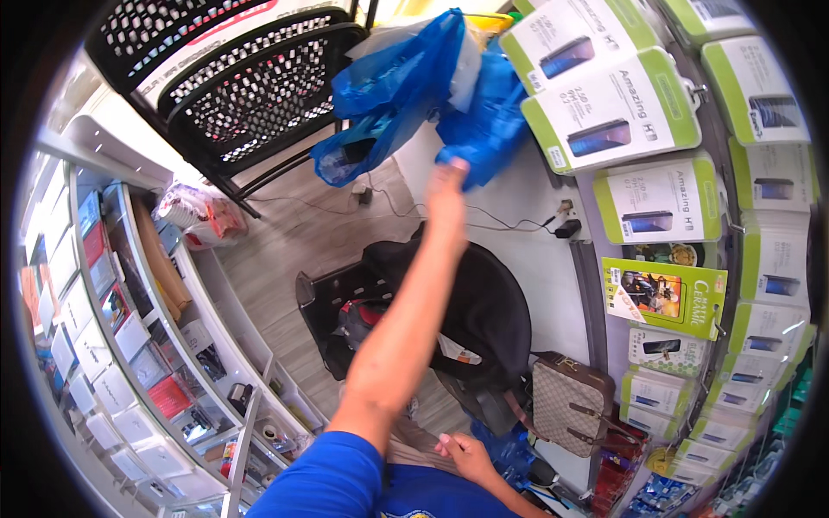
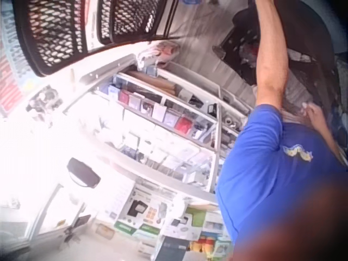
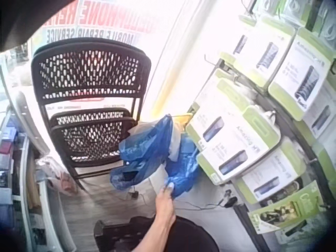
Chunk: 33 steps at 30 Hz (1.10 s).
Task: The person disassembles a Samsung smartphone, removes the battery and SIM card, and then reassembles the device. The person then places the phone into a blue plastic bag.
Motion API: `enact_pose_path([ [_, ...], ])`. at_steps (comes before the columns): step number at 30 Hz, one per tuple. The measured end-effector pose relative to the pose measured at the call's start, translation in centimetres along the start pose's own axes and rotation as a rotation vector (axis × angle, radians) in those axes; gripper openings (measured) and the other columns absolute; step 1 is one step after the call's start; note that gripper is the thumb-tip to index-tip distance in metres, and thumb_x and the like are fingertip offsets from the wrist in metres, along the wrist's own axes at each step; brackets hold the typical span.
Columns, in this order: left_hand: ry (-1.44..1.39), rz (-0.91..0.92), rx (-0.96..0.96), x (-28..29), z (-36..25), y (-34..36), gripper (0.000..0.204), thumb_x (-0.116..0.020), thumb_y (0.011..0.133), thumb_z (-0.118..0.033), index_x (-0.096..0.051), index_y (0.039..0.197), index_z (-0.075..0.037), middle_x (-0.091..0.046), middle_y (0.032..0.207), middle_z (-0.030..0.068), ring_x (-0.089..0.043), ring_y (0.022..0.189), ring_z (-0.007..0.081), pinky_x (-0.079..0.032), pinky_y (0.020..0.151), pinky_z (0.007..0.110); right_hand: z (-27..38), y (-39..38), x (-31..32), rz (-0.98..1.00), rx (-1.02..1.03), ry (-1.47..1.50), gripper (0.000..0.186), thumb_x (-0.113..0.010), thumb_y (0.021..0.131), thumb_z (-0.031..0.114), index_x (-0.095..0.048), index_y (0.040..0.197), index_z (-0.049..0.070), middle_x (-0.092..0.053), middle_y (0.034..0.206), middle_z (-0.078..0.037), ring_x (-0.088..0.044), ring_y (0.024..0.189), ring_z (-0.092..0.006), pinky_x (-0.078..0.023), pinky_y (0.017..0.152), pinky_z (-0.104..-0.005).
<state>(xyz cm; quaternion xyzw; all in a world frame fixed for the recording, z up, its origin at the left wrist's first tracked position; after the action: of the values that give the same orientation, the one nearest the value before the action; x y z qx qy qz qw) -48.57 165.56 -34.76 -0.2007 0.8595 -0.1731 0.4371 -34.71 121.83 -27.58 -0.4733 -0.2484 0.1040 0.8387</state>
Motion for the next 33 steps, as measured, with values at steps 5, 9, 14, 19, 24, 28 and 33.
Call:
enact_pose_path([
  [5, 0.036, 0.137, -0.116, 5.4, -6.9, 8.0, 0.029, -0.067, 0.098, -0.035, -0.069, 0.110, -0.008, -0.070, 0.105, 0.0035, -0.063, 0.099, 0.0185, -0.046, 0.094, 0.035, -2.3, 0.3, 0.1, -0.014, -0.042, 0.056, 0.041, -0.059, 0.106, 0.032, -0.069, 0.085, -0.002, -0.075, 0.093, -0.008, -0.067, 0.085, -0.0116, -0.053, 0.079, -0.0271],
  [9, 1.096, 0.121, -0.169, 8.1, -5.7, 7.8, 0.028, -0.064, 0.097, -0.026, -0.074, 0.104, -0.001, -0.072, 0.096, 0.0140, -0.068, 0.094, 0.0262, -0.049, 0.090, 0.040, -3.4, 0.6, 0.0, 0.003, -0.058, 0.105, 0.040, -0.061, 0.104, 0.034, -0.071, 0.089, -0.002, -0.075, 0.090, -0.009, -0.069, 0.085, -0.0133, -0.053, 0.079, -0.0280],
  [14, 0.990, -0.046, -0.584, 12.7, -10.6, 9.8, 0.027, -0.058, 0.100, -0.020, -0.074, 0.110, -0.001, -0.071, 0.105, 0.0214, -0.067, 0.100, 0.0379, -0.051, 0.089, 0.044, -4.3, -0.2, 0.8, -0.029, -0.114, 0.201, 0.036, -0.062, 0.104, 0.030, -0.072, 0.094, -0.003, -0.075, 0.090, -0.008, -0.068, 0.085, -0.0121, -0.054, 0.079, -0.0275],
  [19, 1.484, 0.128, -0.786, 10.9, -12.9, 14.5, 0.024, -0.059, 0.098, -0.020, -0.074, 0.105, -0.002, -0.071, 0.110, 0.0220, -0.066, 0.105, 0.0381, -0.051, 0.088, 0.048, -4.5, -0.1, 1.5, -0.080, -0.070, 0.009, 0.038, -0.061, 0.103, 0.039, -0.074, 0.096, 0.003, -0.074, 0.084, -0.007, -0.066, 0.074, -0.0168, -0.051, 0.068, -0.0296],
  [24, 1.366, 0.005, -0.726, 9.6, -16.0, 11.8, 0.023, -0.066, 0.094, -0.021, -0.072, 0.106, -0.002, -0.072, 0.103, 0.0176, -0.067, 0.100, 0.0370, -0.053, 0.082, 0.045, 1.0, 2.9, 2.1, -0.054, 0.049, -0.045, 0.036, -0.059, 0.105, 0.036, -0.073, 0.097, 0.003, -0.075, 0.088, -0.009, -0.067, 0.081, -0.0188, -0.053, 0.076, -0.0326],
  [28, 0.784, -0.253, -0.845, 9.1, -21.9, 8.1, 0.052, -0.078, 0.089, -0.038, -0.063, 0.123, -0.002, -0.061, 0.117, 0.0168, -0.062, 0.103, 0.0298, -0.050, 0.090, 0.040, 12.8, 8.4, 2.7, 0.006, 0.281, 0.248, 0.026, -0.061, 0.104, 0.020, -0.069, 0.093, -0.002, -0.071, 0.091, -0.007, -0.065, 0.085, -0.0124, -0.053, 0.080, -0.0294],
  [33, 1.298, 0.292, -1.338, 1.3, -24.2, 5.8, 0.044, -0.077, 0.089, -0.033, -0.066, 0.127, -0.014, -0.065, 0.123, 0.0111, -0.054, 0.124, 0.0298, -0.039, 0.109, 0.044, 33.4, 14.5, 4.3, -0.045, 0.942, -0.001, 0.015, -0.060, 0.100, 0.011, -0.068, 0.097, -0.002, -0.068, 0.094, -0.010, -0.064, 0.086, -0.0184, -0.052, 0.081, -0.0314],
])
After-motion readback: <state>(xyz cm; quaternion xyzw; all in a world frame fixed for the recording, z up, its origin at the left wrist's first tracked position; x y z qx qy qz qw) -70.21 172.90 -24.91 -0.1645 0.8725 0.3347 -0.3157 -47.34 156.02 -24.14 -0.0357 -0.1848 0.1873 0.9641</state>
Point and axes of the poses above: each hand's wrist, its own y-axis towards the middle knuckle, its own x-axis out of the back of the hand, z = x × y, the point moved 7 cm from there along y, towards the middle knuckle
